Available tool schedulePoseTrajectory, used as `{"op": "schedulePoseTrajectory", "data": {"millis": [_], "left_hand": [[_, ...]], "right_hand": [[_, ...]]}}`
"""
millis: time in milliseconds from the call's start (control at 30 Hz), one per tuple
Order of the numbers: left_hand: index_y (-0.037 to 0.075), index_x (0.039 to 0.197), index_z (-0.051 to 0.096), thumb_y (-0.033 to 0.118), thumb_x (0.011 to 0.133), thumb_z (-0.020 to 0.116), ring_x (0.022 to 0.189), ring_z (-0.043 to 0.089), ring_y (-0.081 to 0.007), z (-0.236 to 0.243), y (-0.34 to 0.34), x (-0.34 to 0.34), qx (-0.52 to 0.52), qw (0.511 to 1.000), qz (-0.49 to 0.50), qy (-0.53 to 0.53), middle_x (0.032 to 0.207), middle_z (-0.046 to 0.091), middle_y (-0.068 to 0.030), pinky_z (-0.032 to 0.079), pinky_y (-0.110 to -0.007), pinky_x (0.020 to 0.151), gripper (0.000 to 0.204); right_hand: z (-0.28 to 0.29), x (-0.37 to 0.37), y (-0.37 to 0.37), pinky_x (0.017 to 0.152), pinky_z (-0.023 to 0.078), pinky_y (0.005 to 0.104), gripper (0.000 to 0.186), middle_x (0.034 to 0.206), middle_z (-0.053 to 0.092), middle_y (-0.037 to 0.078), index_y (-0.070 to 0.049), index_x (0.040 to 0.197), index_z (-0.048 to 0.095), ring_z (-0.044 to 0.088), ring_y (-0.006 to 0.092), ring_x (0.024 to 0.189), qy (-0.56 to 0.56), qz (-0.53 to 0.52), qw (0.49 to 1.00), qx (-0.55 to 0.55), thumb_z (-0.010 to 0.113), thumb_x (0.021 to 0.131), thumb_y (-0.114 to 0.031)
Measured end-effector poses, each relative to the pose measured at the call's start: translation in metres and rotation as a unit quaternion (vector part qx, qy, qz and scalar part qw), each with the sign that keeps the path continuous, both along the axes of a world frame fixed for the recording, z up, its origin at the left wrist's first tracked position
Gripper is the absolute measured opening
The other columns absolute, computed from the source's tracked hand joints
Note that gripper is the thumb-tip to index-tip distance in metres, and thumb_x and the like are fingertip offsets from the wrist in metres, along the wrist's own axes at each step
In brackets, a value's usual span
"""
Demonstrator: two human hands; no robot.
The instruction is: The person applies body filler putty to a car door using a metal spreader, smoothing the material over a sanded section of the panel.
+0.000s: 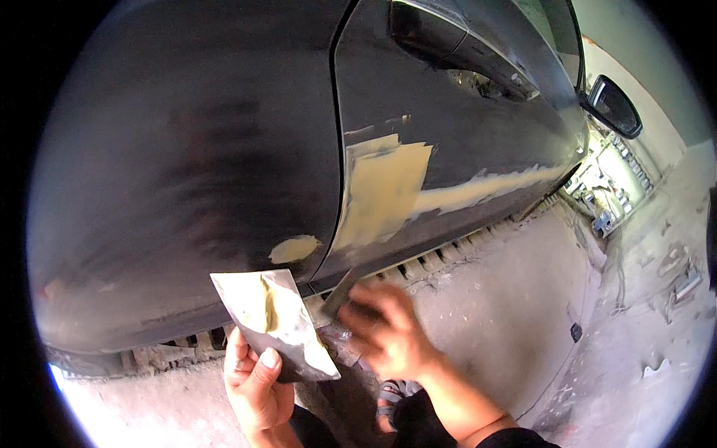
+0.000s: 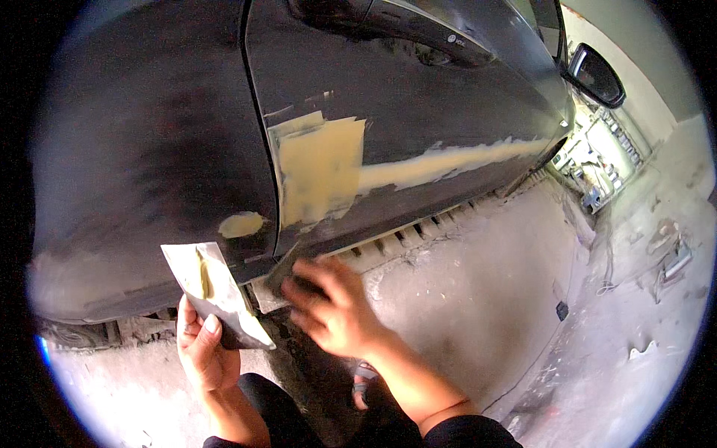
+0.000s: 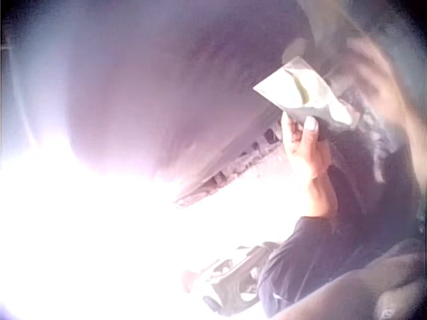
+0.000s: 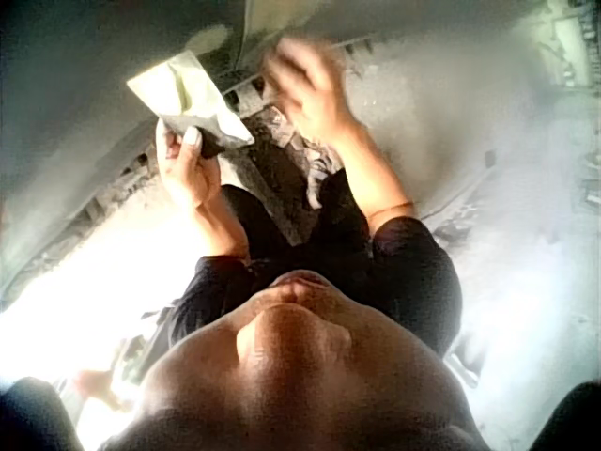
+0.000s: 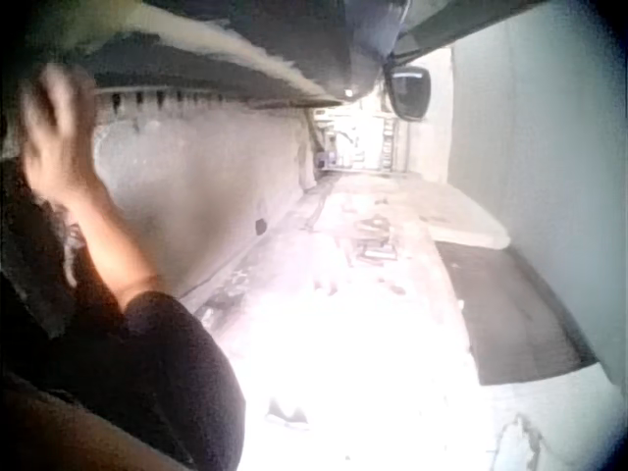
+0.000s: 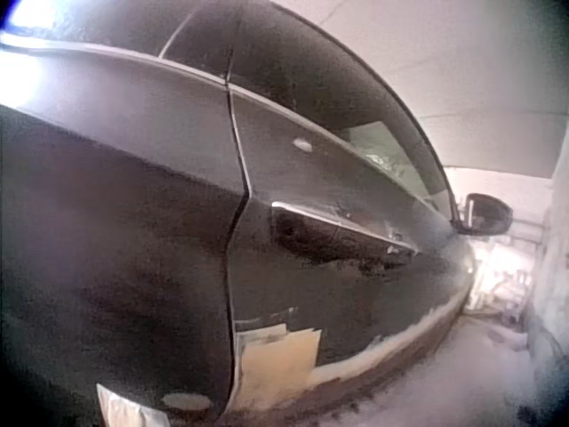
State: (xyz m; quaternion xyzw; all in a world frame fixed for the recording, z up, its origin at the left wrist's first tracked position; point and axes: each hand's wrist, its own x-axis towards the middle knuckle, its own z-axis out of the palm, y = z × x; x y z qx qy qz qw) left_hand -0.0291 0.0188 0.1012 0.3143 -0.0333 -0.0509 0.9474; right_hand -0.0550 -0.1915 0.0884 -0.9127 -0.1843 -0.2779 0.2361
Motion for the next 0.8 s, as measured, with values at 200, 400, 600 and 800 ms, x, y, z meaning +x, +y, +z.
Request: {"op": "schedulePoseTrajectory", "data": {"millis": [200, 400, 600, 800], "left_hand": [[-0.004, 0.138, 0.036, 0.001, 0.087, 0.058, 0.118, 0.052, -0.0228, -0.015, 0.006, 0.007, 0.057, 0.997, 0.030, -0.042, 0.133, 0.051, -0.0147, 0.041, -0.036, 0.102, 0.055], [-0.003, 0.138, 0.037, 0.003, 0.087, 0.058, 0.119, 0.051, -0.0227, -0.017, 0.010, 0.010, 0.059, 0.996, 0.030, -0.052, 0.132, 0.051, -0.0143, 0.038, -0.037, 0.103, 0.055], [-0.003, 0.137, 0.037, 0.002, 0.087, 0.056, 0.118, 0.052, -0.0231, -0.018, 0.013, 0.012, 0.059, 0.995, 0.051, -0.057, 0.132, 0.051, -0.0141, 0.039, -0.036, 0.102, 0.054], [-0.003, 0.137, 0.037, 0.002, 0.089, 0.055, 0.116, 0.054, -0.0239, -0.021, 0.012, 0.012, 0.060, 0.995, 0.063, -0.058, 0.131, 0.052, -0.0146, 0.041, -0.038, 0.101, 0.052]], "right_hand": [[0.100, 0.056, -0.014, 0.099, 0.033, 0.0529, 0.051, 0.138, 0.036, 0.013, -0.017, 0.135, 0.050, 0.038, 0.0384, 0.118, -0.157, -0.238, 0.949, -0.135, 0.062, 0.085, -0.018], [0.088, 0.060, 0.010, 0.092, 0.034, 0.0562, 0.050, 0.135, 0.035, 0.013, -0.019, 0.135, 0.049, 0.034, 0.0409, 0.119, -0.102, -0.230, 0.957, -0.146, 0.059, 0.086, -0.017], [-0.002, 0.050, 0.016, 0.091, 0.031, 0.0549, 0.059, 0.136, 0.035, 0.010, -0.019, 0.137, 0.049, 0.036, 0.0418, 0.116, -0.089, -0.257, 0.957, -0.102, 0.065, 0.080, -0.015], [-0.060, 0.055, 0.021, 0.092, 0.032, 0.0573, 0.059, 0.135, 0.034, 0.009, -0.020, 0.135, 0.050, 0.035, 0.0427, 0.115, -0.070, -0.276, 0.954, -0.088, 0.065, 0.079, -0.013]]}}
